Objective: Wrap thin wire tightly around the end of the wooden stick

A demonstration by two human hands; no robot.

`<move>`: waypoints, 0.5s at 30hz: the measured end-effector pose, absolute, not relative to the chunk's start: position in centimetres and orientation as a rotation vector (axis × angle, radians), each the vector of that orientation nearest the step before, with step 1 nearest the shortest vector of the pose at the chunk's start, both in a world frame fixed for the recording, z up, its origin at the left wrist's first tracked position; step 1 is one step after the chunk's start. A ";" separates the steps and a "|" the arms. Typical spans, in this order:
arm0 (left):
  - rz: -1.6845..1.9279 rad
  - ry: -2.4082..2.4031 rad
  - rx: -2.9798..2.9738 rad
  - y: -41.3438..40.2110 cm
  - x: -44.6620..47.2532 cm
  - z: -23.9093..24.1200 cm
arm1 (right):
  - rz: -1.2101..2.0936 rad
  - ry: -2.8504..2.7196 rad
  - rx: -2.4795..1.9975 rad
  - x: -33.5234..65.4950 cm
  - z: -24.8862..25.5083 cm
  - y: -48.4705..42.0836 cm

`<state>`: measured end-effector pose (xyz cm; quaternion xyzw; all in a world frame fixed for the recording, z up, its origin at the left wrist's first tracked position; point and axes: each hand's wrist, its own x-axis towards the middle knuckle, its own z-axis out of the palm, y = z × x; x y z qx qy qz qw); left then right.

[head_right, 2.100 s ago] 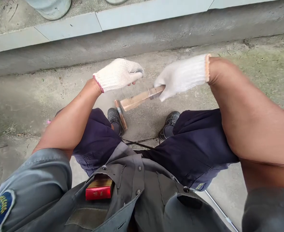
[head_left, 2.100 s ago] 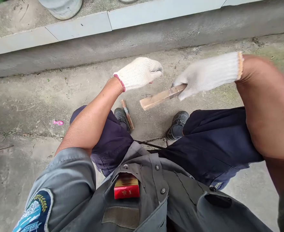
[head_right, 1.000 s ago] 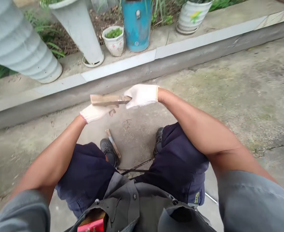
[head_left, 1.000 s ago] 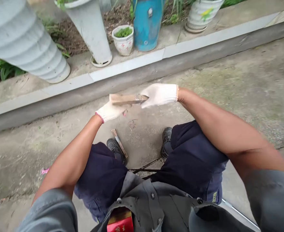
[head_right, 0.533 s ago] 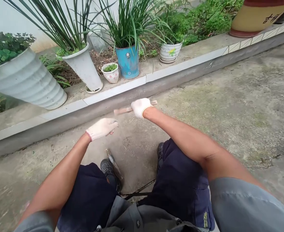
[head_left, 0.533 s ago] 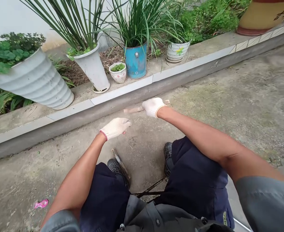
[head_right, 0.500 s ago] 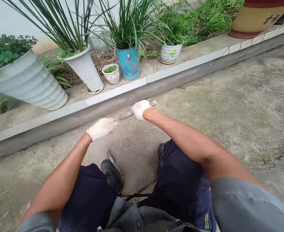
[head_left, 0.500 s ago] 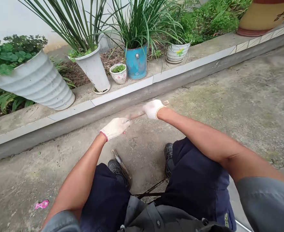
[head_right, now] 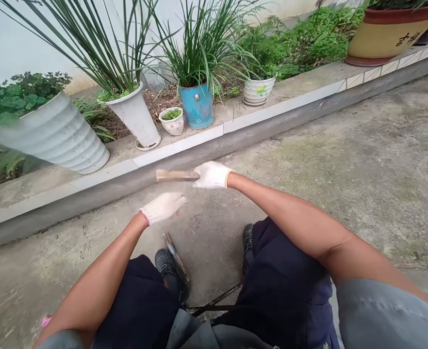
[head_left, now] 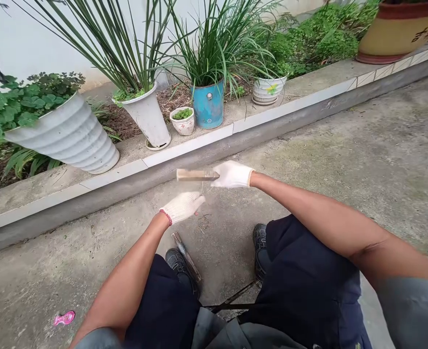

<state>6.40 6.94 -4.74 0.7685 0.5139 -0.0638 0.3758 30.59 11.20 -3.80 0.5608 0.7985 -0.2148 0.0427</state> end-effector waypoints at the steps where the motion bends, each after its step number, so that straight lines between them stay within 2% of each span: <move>1: -0.159 1.323 1.940 6.9 6.9 -4.5 | -0.579 2.389 1.821 30.9 -3.8 11.8; 4: -0.130 1.350 1.867 6.9 8.0 -4.0 | -0.422 2.220 1.984 32.0 -4.1 13.0; 9: -0.109 1.300 1.997 7.3 8.1 -3.9 | -0.388 2.110 1.927 32.7 -4.8 13.1; 12: -0.033 1.288 2.183 7.9 7.5 -3.9 | -0.415 2.072 1.743 31.7 -5.2 12.0; 15: 0.015 1.332 2.260 8.6 6.7 -4.2 | -0.540 2.143 1.366 30.3 -5.5 10.2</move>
